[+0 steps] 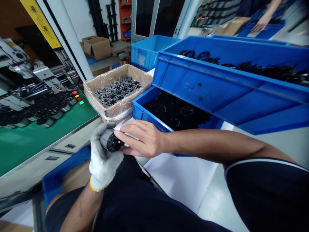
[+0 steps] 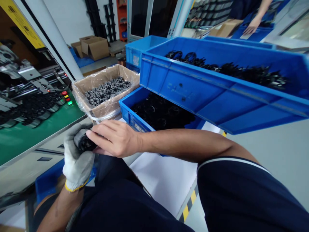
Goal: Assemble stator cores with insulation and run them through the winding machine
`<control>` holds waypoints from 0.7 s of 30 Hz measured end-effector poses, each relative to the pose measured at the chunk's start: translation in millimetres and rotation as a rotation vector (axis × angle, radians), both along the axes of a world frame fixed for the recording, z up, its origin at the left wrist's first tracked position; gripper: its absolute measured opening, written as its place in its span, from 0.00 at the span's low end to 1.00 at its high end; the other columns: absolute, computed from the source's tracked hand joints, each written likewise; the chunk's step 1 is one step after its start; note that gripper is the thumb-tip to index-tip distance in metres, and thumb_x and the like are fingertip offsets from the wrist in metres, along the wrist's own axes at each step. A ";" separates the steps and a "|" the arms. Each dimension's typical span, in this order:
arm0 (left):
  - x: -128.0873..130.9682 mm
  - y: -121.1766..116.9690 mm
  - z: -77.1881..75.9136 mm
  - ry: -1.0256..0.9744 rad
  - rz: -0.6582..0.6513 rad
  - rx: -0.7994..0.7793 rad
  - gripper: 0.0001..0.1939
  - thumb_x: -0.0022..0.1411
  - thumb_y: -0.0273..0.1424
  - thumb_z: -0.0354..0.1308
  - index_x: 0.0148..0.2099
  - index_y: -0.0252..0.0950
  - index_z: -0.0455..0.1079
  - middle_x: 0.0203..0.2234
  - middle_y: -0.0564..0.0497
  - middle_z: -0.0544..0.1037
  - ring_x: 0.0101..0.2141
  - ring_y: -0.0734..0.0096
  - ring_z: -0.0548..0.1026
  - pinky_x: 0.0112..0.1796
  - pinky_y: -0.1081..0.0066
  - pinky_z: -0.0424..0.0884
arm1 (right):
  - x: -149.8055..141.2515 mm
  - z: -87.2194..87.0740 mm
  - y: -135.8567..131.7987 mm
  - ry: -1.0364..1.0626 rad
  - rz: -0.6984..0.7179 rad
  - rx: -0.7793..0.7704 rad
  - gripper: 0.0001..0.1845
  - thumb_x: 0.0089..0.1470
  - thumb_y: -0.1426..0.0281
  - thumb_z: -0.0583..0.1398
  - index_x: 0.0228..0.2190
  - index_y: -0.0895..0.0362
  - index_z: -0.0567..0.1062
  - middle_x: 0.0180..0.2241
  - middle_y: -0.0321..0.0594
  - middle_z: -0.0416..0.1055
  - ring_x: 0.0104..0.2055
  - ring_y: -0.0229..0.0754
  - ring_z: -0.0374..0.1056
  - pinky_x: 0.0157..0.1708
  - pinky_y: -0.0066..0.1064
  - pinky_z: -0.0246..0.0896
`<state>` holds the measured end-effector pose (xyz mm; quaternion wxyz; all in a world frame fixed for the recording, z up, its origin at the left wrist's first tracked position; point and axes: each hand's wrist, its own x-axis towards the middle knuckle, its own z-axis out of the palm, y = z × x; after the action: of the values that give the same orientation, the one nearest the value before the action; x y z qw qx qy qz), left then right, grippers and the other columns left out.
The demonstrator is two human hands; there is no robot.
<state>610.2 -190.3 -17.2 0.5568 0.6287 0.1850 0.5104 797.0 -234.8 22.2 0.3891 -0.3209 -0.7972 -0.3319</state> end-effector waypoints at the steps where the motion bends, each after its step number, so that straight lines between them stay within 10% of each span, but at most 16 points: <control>1: 0.1 -0.5 0.8 -0.003 -0.015 -0.006 0.31 0.60 0.34 0.70 0.64 0.45 0.68 0.58 0.48 0.75 0.53 0.63 0.77 0.56 0.66 0.75 | -0.5 0.2 -1.0 0.004 -0.014 -0.007 0.21 0.64 0.65 0.65 0.48 0.72 0.75 0.39 0.52 0.76 0.40 0.46 0.74 0.37 0.36 0.75; 21: -9.3 -12.9 2.3 0.240 -0.059 -0.195 0.24 0.66 0.30 0.63 0.63 0.42 0.67 0.48 0.50 0.80 0.42 0.70 0.79 0.45 0.71 0.79 | 2.8 2.6 -4.8 -0.125 -0.060 -0.018 0.07 0.67 0.74 0.60 0.38 0.65 0.76 0.31 0.41 0.74 0.32 0.38 0.70 0.29 0.30 0.65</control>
<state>600.9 -203.2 -14.9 0.6038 0.6332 0.2804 0.3949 799.8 -239.6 24.8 0.3256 -0.3268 -0.8128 -0.3557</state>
